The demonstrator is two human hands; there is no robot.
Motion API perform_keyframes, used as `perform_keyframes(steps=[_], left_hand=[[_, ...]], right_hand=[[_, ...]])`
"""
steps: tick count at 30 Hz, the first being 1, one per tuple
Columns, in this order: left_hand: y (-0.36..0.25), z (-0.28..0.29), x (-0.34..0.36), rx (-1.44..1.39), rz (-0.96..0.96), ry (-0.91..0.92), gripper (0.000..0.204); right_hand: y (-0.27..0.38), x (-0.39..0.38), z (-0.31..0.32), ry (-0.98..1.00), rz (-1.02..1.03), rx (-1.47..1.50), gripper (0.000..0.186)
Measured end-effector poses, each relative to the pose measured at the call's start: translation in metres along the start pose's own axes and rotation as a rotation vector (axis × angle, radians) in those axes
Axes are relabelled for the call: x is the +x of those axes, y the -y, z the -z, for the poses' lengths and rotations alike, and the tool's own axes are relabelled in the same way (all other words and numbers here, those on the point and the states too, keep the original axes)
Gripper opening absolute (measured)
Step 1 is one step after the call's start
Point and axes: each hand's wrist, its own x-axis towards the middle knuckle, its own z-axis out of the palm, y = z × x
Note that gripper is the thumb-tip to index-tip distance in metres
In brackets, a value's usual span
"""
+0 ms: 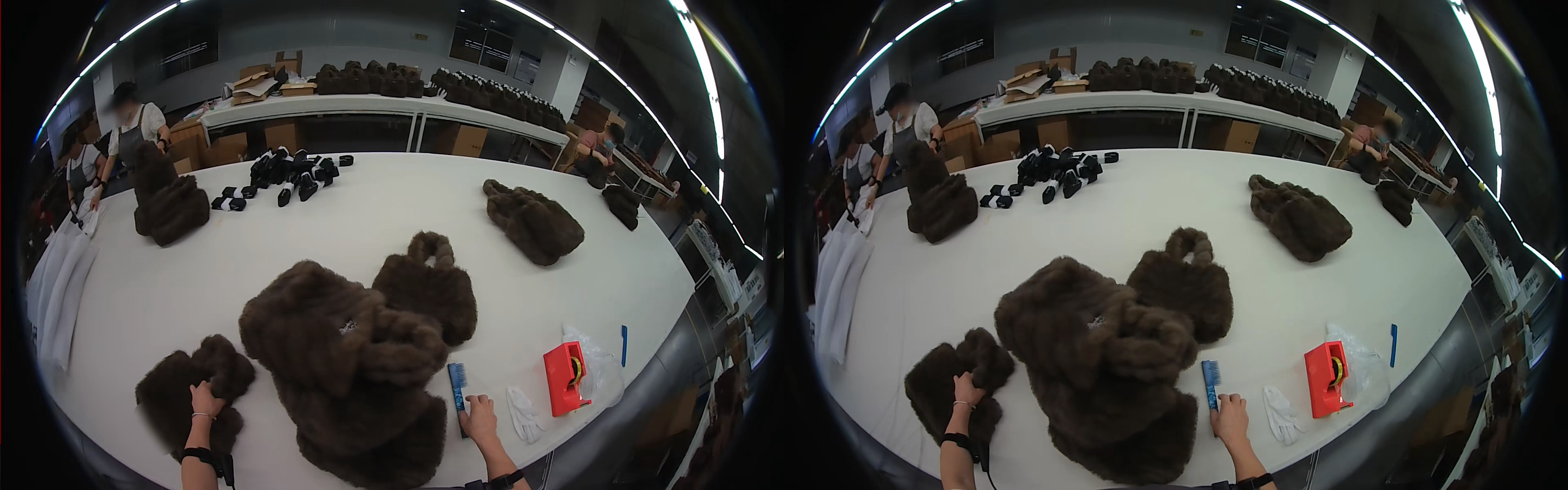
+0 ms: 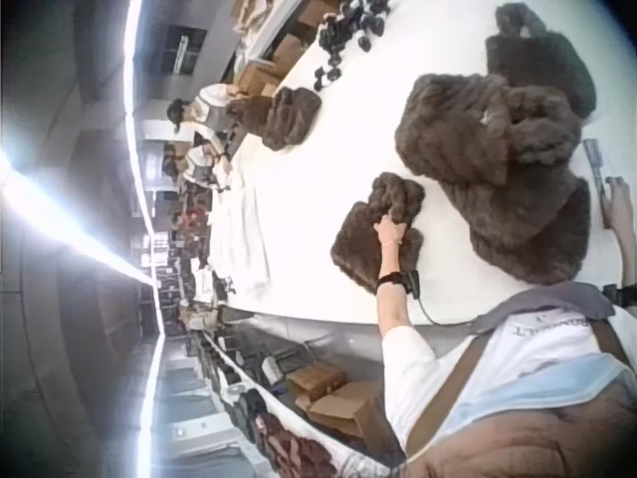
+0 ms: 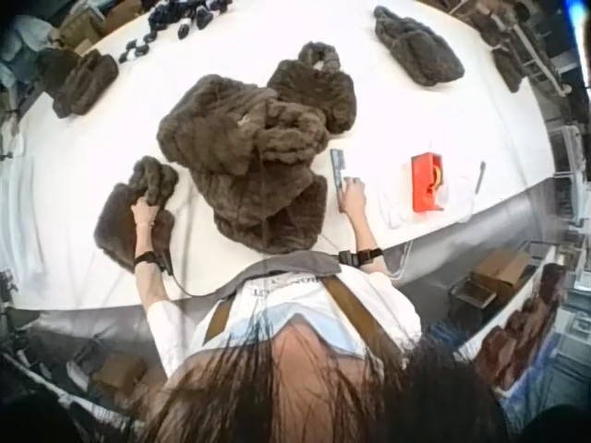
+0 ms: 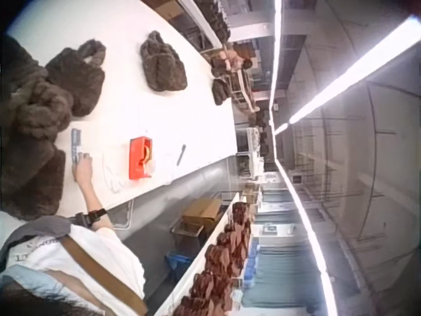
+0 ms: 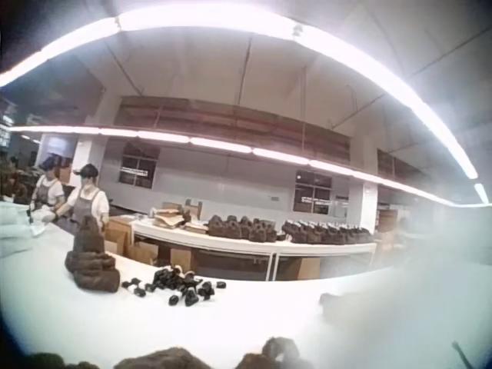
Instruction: Finishing and cleaning faux-fur bags using a comb, scissors, and tape.
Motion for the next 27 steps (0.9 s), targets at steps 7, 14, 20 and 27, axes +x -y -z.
perform_keyframes(steps=[7,14,20,27], left_hand=[[-0.049,0.048,-0.114,-0.959,-0.225,-0.327,0.021],[-0.112,0.077,-0.214,-1.216,-0.578,-0.203,0.047],[-0.131,0.087,-0.230,-1.000,-0.695,-0.269,0.051],[-0.138,0.021,-0.237,-0.677,-0.471,-0.902,0.011]], right_hand=[[0.110,0.005,0.077,0.031,0.513,0.694,0.025],[0.253,-0.042,0.070,0.388,1.594,0.371,0.045],[0.247,-0.066,0.063,0.955,1.248,0.788,0.071],[0.214,-0.049,0.052,0.814,0.486,1.347,0.009]])
